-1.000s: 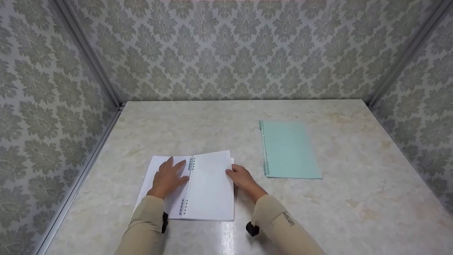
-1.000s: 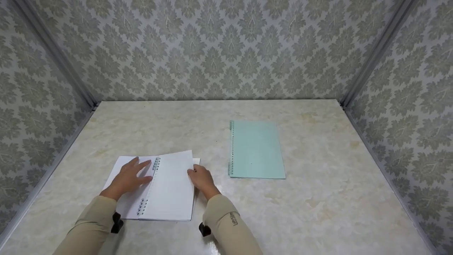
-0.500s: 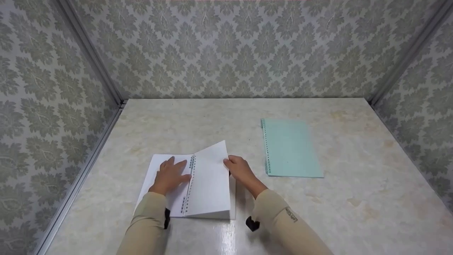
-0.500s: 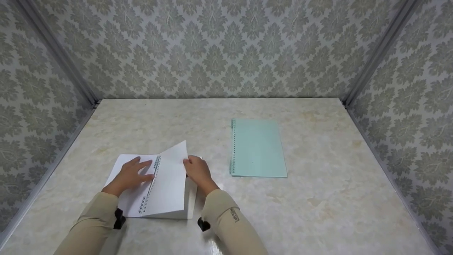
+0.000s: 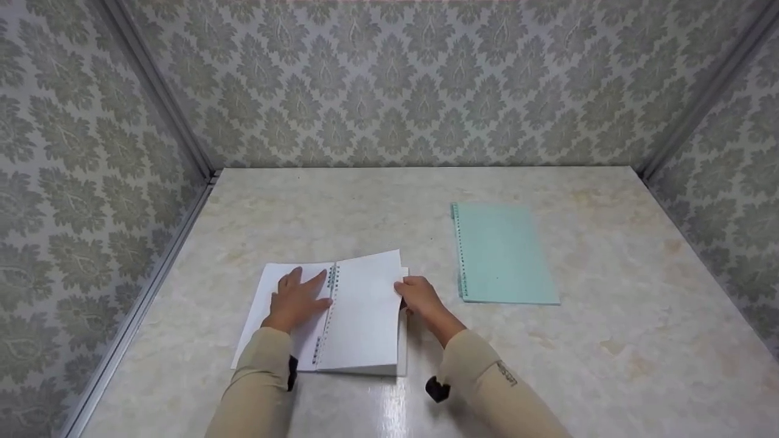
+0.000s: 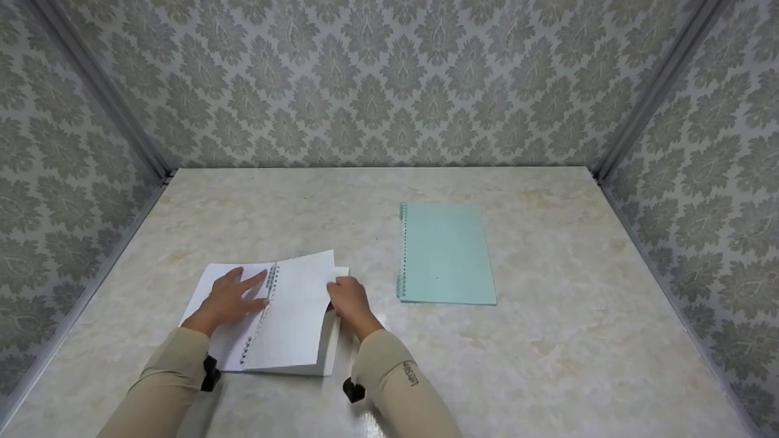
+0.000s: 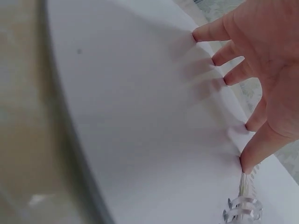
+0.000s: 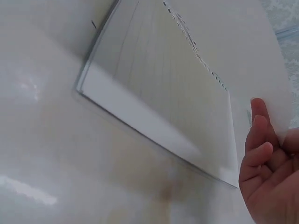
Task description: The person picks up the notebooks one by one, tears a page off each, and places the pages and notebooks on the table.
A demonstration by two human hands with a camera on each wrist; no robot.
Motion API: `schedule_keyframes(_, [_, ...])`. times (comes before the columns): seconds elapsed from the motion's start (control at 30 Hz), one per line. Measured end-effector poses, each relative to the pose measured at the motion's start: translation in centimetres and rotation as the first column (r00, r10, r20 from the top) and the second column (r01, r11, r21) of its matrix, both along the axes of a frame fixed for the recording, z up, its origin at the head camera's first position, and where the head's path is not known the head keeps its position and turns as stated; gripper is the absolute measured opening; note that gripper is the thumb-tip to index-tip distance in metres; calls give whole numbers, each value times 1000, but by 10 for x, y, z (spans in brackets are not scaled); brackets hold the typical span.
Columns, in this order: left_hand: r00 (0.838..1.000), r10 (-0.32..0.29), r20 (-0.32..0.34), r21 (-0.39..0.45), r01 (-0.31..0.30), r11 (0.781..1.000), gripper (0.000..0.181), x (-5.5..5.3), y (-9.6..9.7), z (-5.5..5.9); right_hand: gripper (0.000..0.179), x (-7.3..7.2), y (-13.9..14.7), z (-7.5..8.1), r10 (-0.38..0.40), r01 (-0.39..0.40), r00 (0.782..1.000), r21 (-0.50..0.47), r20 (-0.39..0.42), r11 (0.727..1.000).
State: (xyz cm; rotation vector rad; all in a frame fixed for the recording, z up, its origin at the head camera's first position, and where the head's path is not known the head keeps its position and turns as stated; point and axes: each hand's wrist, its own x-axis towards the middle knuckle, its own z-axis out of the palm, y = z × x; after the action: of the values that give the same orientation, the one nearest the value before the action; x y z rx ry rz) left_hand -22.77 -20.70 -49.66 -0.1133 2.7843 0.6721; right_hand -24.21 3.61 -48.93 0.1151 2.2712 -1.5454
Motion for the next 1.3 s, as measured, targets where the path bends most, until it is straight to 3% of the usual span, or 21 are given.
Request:
schedule_keyframes(0.3, [997,-5,80,-2,5,1000,63,-1,5,3,18,6,5,-18,-69,64,982,37,175,997])
schedule_keyframes(0.67, [996,-45,82,-29,48,998,63,-1,3,6,13,22,-1,-22,-88,91,972,-4,216,996])
schedule_keyframes(0.9, [997,-26,73,-20,27,999,63,-3,2,5,17,29,6,-18,-88,93,972,-14,216,996])
schedule_keyframes(1.07, [997,-7,74,-21,9,1000,63,-1,-1,2,32,38,16,-19,-46,101,956,-180,291,979])
schedule_keyframes(1.2, [997,-16,81,-12,17,1000,63,-2,-1,4,49,50,22,-17,44,91,939,-368,342,925])
schedule_keyframes(1.3, [995,-24,95,-17,25,1000,67,-4,1,6,50,61,23,-17,103,79,925,-451,365,889])
